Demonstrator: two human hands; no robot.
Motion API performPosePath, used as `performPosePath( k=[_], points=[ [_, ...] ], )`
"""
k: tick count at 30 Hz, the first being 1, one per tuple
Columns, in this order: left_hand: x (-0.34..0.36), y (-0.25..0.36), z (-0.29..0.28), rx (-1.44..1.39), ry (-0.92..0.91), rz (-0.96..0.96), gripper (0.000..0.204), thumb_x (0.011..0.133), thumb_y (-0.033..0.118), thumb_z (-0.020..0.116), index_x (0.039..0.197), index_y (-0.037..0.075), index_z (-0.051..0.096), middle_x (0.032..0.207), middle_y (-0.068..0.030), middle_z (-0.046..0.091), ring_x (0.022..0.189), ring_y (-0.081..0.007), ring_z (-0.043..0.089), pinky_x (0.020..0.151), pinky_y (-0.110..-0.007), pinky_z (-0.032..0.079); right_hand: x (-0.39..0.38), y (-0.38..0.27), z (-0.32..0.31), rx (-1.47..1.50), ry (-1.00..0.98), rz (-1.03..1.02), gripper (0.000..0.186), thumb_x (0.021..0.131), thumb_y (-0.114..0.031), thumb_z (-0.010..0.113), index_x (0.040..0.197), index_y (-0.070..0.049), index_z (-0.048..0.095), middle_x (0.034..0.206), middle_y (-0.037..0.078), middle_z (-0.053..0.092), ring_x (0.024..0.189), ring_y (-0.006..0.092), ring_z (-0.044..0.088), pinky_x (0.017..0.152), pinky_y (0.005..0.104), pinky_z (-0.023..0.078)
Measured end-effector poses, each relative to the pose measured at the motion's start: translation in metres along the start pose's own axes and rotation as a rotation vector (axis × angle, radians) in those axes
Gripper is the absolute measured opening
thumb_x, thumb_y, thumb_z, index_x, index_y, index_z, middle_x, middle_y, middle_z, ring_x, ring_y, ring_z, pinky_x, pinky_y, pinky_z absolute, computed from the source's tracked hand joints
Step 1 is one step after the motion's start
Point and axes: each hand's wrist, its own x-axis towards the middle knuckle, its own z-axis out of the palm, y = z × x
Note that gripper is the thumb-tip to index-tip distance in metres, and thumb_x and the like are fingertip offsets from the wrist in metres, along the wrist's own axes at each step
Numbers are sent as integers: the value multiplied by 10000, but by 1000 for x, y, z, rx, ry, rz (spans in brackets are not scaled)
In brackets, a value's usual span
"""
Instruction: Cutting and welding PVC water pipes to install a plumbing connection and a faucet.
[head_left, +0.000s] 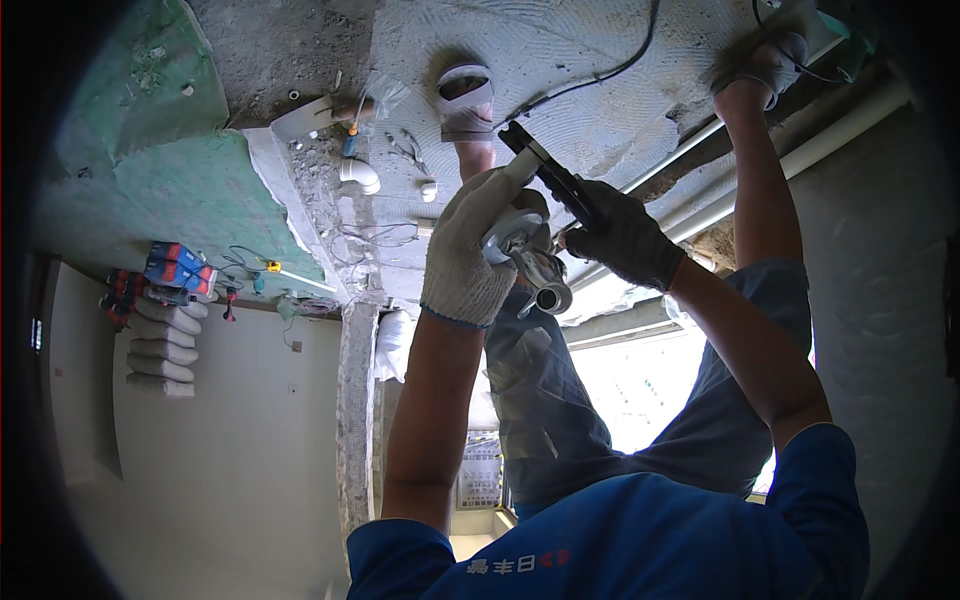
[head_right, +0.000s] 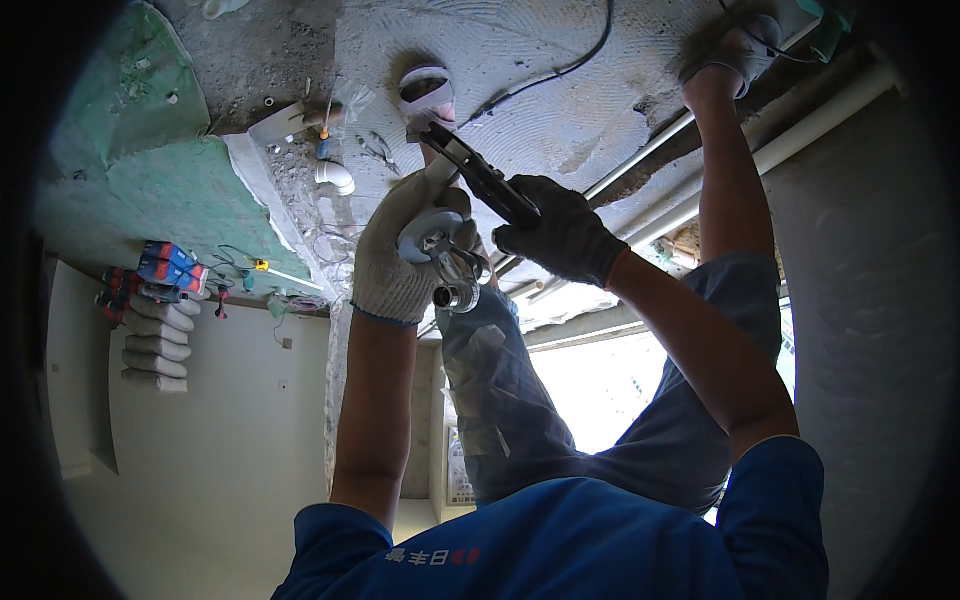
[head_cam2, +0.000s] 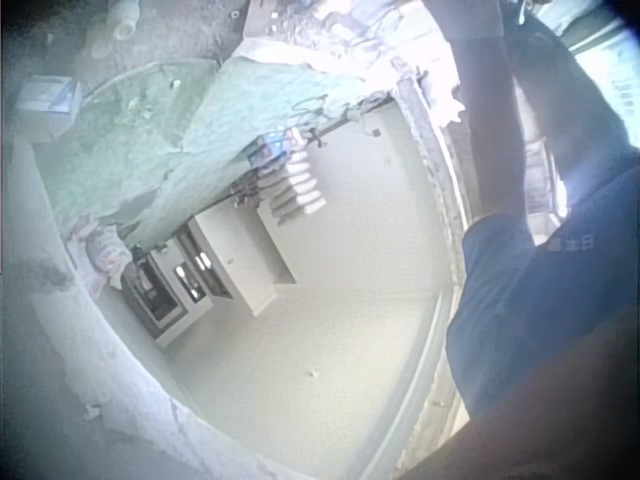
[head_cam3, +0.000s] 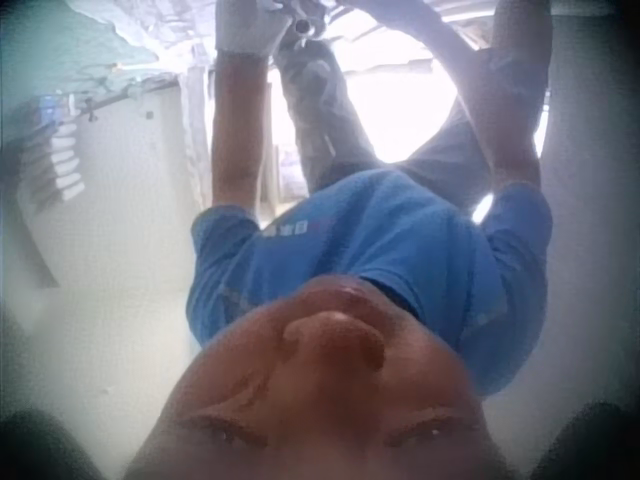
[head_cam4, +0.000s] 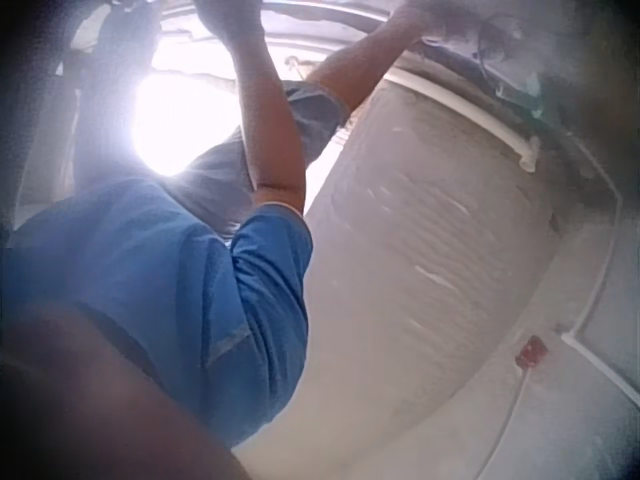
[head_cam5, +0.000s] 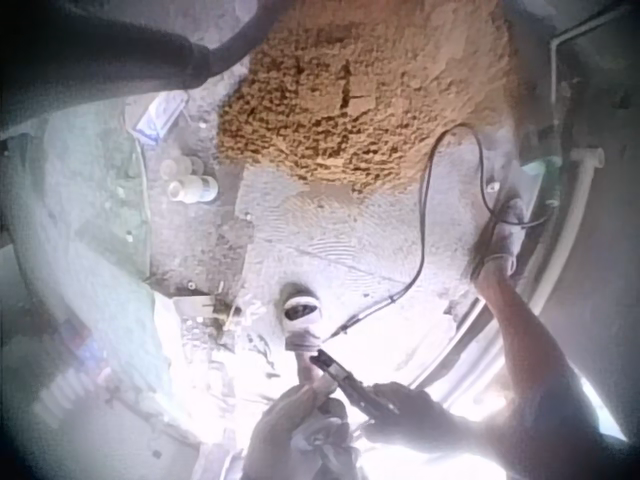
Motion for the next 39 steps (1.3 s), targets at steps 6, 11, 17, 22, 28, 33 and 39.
performPosePath(
  k=[6,11,17,22,28,33,39],
  points=[
    [2,2,4,44,-40,47,422,970,309,561,1185,-54,572,845,-109,617,684,-184,631,570,-287,518,-2,-2,3,110,34,-57,488,795,-288,738,1156,-7,569,930,183,661,843,306,660,751,395,521],
    [1,3,3,544,-14,176,408,978,310,547,1173,-48,563,846,-112,618,686,-198,630,576,-298,525,-3,-3,11,49,114,-97,354,801,-266,718,1043,-29,616,789,166,653,731,320,663,684,393,526],
    [1,10,-7,233,-46,82,379,996,276,523,1171,-56,572,872,-133,650,693,-211,657,576,-306,548,2,-10,14,-84,178,-103,282,819,-208,714,1022,-35,625,820,126,661,715,254,663,664,366,532],
    [-6,15,-17,594,5,264,242,986,76,487,1168,-45,592,920,-134,646,745,-198,667,607,-302,562,14,-5,17,114,15,-61,508,843,-222,751,1273,-43,549,1038,107,654,782,168,643,714,346,539],
    [-4,11,-34,64,-141,55,252,979,-10,461,1189,-52,595,931,-116,627,754,-182,652,640,-288,549,12,2,27,-83,114,-220,445,836,-259,759,1191,-41,605,1005,121,651,822,217,653,763,367,529],
    [-6,6,-42,-38,-61,26,399,1022,268,457,1207,-72,551,905,-177,687,709,-279,698,594,-370,585,9,-10,29,-148,48,-122,357,755,-339,759,901,-35,642,841,166,653,800,335,663,716,410,527],
    [-31,25,-63,-300,-90,61,468,1019,346,449,1308,-17,512,912,-96,649,782,-227,672,640,-298,579,34,-43,48,-156,-39,-101,402,770,-431,745,876,-58,638,857,157,673,831,346,669,748,415,526]
  ],
)
